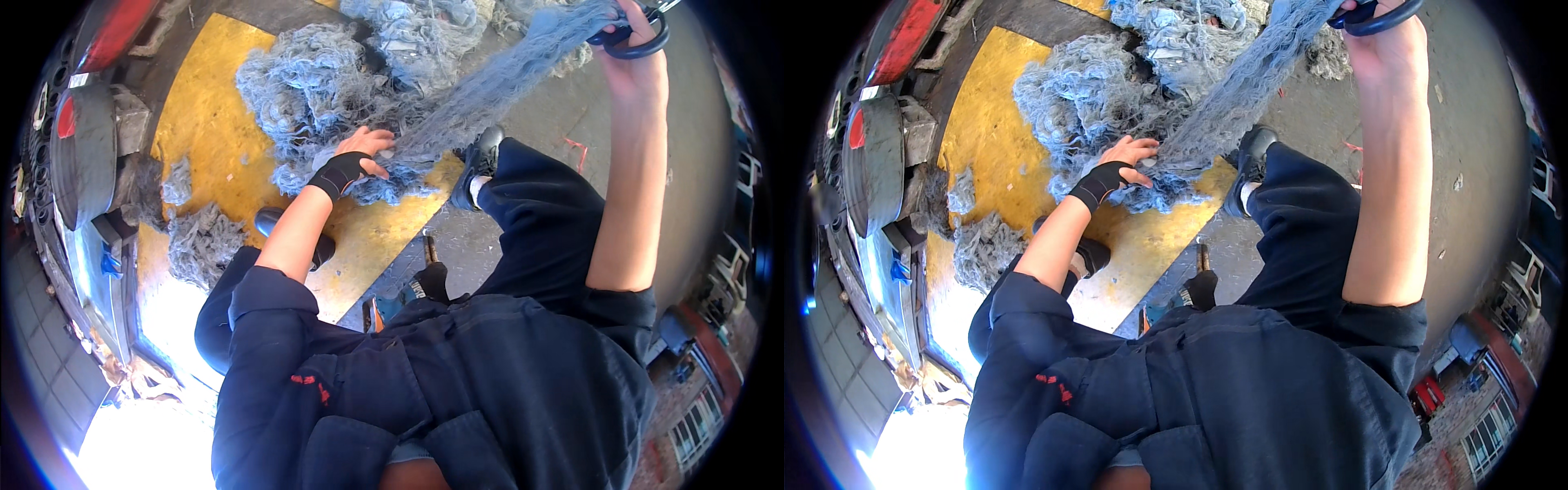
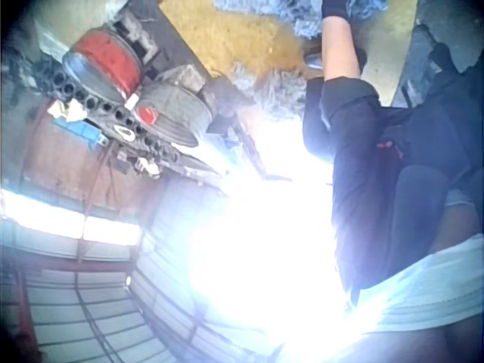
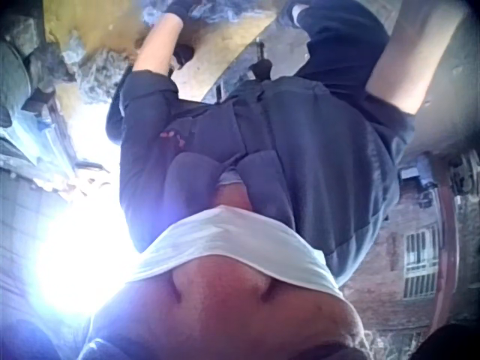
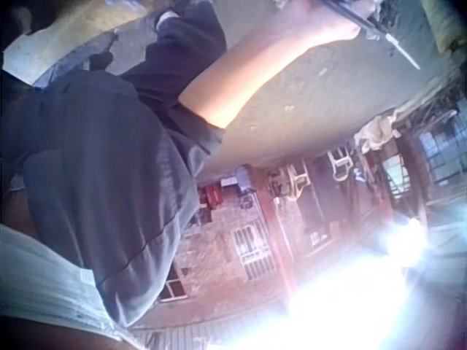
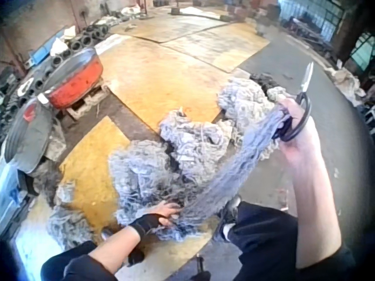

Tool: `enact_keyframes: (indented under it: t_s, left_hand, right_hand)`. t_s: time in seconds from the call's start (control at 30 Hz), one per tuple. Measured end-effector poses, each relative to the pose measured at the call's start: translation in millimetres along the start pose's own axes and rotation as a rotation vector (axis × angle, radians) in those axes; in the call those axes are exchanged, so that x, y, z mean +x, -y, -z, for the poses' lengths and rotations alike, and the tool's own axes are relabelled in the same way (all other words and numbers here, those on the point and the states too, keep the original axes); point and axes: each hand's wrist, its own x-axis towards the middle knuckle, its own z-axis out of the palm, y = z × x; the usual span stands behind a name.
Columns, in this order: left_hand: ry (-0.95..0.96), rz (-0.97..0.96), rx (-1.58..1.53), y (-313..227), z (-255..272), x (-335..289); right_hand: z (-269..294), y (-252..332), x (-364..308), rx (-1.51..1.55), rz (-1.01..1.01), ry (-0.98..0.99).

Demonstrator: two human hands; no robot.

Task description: The person cuts a gray fibrous material into smaller pieces using a pair of scissors.

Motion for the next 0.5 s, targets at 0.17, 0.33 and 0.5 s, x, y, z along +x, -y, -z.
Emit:
enact_keyframes:
  t_s: [0.17,0.33,0.5]
  left_hand:
    - [0.134,0.156,0.024,-4,-24,-9]
    - [0.162,0.323,-0.136,11,-37,-38]
    - [0.072,0.426,-0.663,24,3,-95]
  right_hand:
    - [5,0,2,-0.005,0.050,-0.062]
    - [10,6,8,-0.038,0.141,-0.235]
    - [23,-3,19,-0.208,0.210,-0.276]
